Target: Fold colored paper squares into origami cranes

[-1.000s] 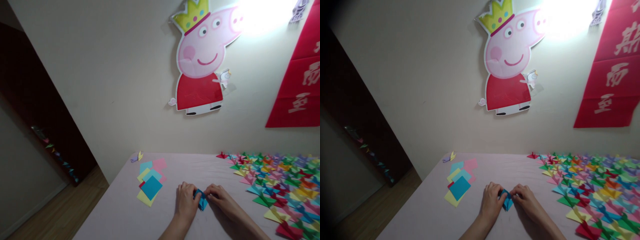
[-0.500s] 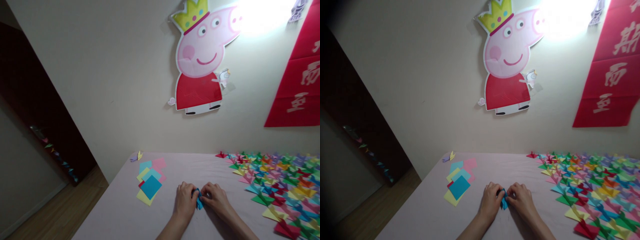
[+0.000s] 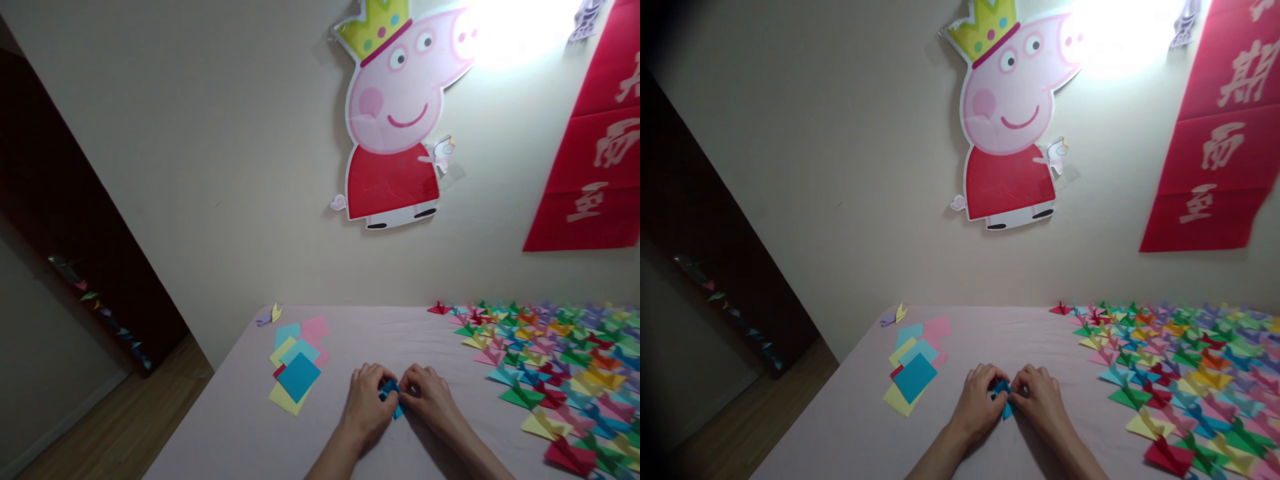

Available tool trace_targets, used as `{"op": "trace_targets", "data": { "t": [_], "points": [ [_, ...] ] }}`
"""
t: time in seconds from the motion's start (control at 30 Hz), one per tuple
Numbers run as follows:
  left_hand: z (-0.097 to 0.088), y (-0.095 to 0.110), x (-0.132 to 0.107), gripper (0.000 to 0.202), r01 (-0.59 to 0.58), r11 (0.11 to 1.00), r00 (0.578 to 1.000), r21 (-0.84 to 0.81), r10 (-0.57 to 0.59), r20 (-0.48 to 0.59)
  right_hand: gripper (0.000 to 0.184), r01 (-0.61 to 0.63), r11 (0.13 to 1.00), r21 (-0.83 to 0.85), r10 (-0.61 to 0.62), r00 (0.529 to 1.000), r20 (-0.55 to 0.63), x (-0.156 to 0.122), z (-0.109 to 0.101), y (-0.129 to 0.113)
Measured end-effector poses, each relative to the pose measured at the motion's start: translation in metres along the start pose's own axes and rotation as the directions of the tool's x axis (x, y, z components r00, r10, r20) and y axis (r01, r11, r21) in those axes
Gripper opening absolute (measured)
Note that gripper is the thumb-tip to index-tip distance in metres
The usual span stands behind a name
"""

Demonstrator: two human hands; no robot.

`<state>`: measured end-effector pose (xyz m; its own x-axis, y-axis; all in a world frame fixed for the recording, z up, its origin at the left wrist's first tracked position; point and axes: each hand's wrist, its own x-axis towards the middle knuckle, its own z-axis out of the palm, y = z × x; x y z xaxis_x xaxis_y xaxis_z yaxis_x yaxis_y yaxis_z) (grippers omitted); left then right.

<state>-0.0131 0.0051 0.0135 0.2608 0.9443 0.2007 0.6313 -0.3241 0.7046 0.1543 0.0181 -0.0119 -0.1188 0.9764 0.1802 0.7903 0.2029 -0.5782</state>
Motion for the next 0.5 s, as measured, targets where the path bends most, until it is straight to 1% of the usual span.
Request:
{"op": "trace_targets", "data": {
  "t": [0.13, 0.27, 0.5],
  "points": [
    [0.0016, -0.0011, 0.0037, 0.002, -0.009, 0.999, 0.999, -0.034, 0.008, -0.033, 0.010, -0.003, 1.000, -0.003, 0.003, 1.000, -0.008, 0.0000, 0.0003, -0.0018],
    [0.0028, -0.0022, 0.0051, 0.009, -0.003, 0.995, 0.999, -0.100, -0.002, -0.049, 0.010, -0.004, 1.000, -0.010, 0.004, 1.000, -0.019, -0.0002, -0.0009, -0.0037],
    [0.0005, -0.0026, 0.0039, 0.013, -0.036, 0.987, 0.998, -0.156, 0.029, -0.048, 0.009, 0.018, 1.000, 0.025, -0.017, 1.000, -0.017, -0.0018, -0.0032, -0.0061]
  ]
}}
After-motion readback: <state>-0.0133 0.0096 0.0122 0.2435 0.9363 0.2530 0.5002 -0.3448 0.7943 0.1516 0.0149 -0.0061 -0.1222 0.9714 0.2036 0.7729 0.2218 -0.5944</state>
